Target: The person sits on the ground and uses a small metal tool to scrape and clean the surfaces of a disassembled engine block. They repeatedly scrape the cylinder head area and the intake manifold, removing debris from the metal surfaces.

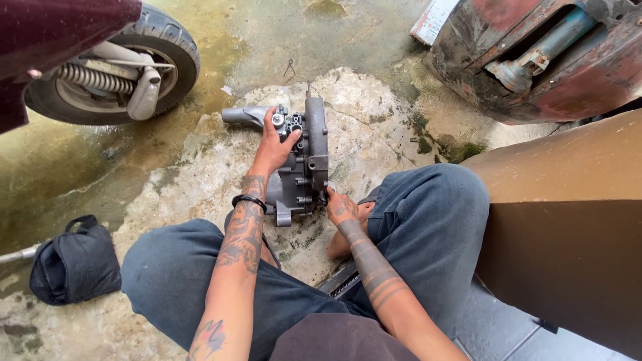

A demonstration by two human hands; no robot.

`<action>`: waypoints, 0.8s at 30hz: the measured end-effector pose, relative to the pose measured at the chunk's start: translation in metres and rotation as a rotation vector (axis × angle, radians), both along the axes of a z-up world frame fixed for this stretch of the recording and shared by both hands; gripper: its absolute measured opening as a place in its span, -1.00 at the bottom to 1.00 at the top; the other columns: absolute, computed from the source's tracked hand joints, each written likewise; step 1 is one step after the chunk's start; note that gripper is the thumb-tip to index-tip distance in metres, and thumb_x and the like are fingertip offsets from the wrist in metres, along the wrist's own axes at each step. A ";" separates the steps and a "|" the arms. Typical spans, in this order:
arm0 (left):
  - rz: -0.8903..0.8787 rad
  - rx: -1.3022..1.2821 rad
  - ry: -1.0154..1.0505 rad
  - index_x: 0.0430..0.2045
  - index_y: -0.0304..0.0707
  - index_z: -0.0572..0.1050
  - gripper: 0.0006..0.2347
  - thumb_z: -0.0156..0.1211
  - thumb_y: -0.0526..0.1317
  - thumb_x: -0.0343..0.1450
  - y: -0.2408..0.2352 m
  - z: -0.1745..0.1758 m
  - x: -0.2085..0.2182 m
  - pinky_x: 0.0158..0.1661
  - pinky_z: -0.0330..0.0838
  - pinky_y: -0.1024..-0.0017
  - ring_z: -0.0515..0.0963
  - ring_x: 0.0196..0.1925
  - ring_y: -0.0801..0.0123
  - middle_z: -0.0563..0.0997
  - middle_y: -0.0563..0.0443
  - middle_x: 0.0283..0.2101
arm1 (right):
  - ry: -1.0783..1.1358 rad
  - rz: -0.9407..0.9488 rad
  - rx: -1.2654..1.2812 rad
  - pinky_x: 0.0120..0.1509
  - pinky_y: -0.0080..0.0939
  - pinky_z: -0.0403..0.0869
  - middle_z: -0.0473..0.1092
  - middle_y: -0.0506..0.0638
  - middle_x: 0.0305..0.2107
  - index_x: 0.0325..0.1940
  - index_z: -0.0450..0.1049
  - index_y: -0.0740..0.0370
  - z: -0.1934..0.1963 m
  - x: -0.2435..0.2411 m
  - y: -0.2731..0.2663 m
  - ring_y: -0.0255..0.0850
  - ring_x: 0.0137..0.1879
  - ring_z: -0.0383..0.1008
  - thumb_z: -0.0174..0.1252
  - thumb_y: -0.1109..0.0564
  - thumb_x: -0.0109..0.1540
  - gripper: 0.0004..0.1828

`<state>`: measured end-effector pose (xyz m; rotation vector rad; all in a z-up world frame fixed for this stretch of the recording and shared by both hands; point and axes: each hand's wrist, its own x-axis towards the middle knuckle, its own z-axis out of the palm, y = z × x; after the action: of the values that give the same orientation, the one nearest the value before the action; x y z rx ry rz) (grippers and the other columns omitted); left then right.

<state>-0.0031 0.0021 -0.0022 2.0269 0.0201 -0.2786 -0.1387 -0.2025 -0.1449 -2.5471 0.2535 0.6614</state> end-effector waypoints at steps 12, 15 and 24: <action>0.007 -0.054 -0.014 0.39 -0.05 -0.13 -0.27 0.23 0.06 0.44 -0.003 -0.007 0.004 0.41 0.10 -0.14 0.13 0.46 -0.37 0.04 -0.52 0.44 | 0.035 0.032 0.147 0.18 0.17 0.54 0.54 0.25 0.00 0.41 0.37 -0.07 -0.075 0.021 -0.027 0.20 0.15 0.56 -0.13 0.03 0.37 -0.50; 0.016 -0.028 -0.005 0.40 0.01 -0.13 -0.26 0.24 0.10 0.44 -0.001 -0.012 0.009 0.40 0.13 -0.09 0.16 0.46 -0.29 0.06 -0.44 0.45 | 0.130 -0.109 -0.010 0.11 0.11 0.59 0.55 -0.08 0.01 0.33 0.28 -0.69 -0.087 0.025 -0.037 0.01 0.12 0.58 -0.16 -0.21 0.32 -0.52; 0.028 -0.016 -0.002 0.41 -0.04 -0.12 -0.26 0.29 0.01 0.47 -0.001 -0.023 0.000 0.40 0.15 -0.15 0.18 0.44 -0.39 0.07 -0.54 0.43 | 0.107 -0.114 0.222 0.21 0.05 0.51 0.51 0.05 0.07 0.52 0.23 -0.21 -0.112 0.017 -0.037 -0.02 0.18 0.53 -0.15 -0.05 0.39 -0.44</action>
<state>-0.0030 0.0013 -0.0252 2.0093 0.0444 -0.2587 -0.1215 -0.2396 -0.2569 -2.2720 0.3400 0.7396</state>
